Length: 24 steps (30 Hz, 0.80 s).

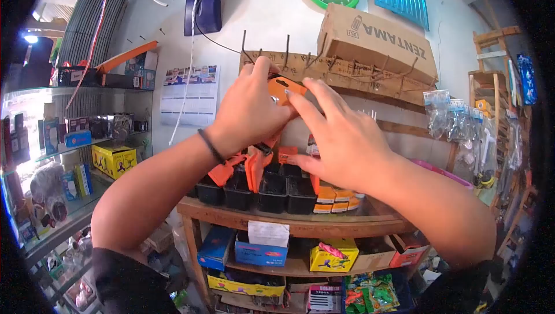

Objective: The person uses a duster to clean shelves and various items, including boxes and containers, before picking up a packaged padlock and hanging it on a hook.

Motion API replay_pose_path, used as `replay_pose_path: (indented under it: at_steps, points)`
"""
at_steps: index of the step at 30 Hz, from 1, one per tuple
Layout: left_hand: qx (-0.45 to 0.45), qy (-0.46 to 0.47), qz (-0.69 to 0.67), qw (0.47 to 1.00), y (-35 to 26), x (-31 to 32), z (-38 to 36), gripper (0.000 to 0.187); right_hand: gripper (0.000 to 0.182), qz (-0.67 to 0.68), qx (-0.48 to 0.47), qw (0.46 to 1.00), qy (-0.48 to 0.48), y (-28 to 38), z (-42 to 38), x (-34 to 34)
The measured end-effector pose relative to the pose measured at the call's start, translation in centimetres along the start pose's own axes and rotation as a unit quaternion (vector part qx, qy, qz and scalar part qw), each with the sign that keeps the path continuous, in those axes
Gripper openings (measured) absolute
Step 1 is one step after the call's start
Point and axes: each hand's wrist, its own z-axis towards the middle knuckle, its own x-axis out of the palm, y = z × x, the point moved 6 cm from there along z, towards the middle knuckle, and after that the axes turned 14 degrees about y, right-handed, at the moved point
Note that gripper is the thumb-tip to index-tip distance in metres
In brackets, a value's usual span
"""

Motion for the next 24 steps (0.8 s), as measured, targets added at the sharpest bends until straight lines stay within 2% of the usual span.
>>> replay_pose_path:
  at_steps: [1,4,11,13,17,22,24]
  points:
    - [0.004,-0.004,0.003,1.000,0.6,0.0,0.5,0.050,0.073,-0.003,0.000,1.000,-0.005,0.1,0.9,0.2]
    - [-0.004,-0.019,-0.020,1.000,2.4,0.5,1.1,0.044,0.087,0.010,0.056,0.998,0.023,0.2,3.3,1.8]
    - [-0.026,-0.053,-0.054,0.997,5.5,1.2,1.4,0.040,0.088,-0.044,0.068,0.996,-0.025,0.7,6.3,4.1]
    - [-0.002,-0.103,-0.025,0.994,5.7,0.7,0.9,0.041,0.084,-0.035,0.086,0.996,-0.015,0.8,6.9,4.6]
    - [0.000,-0.120,-0.049,0.992,6.7,0.6,0.3,0.041,0.077,-0.051,0.076,0.995,-0.035,1.4,7.9,5.3]
    - [0.061,-0.150,-0.052,0.985,7.9,0.7,2.1,0.047,0.066,-0.151,0.073,0.982,-0.090,-0.4,10.0,5.7]
    - [0.062,-0.124,-0.040,0.990,8.3,0.7,3.4,0.051,0.064,-0.161,0.070,0.980,-0.093,-1.7,11.1,5.5]
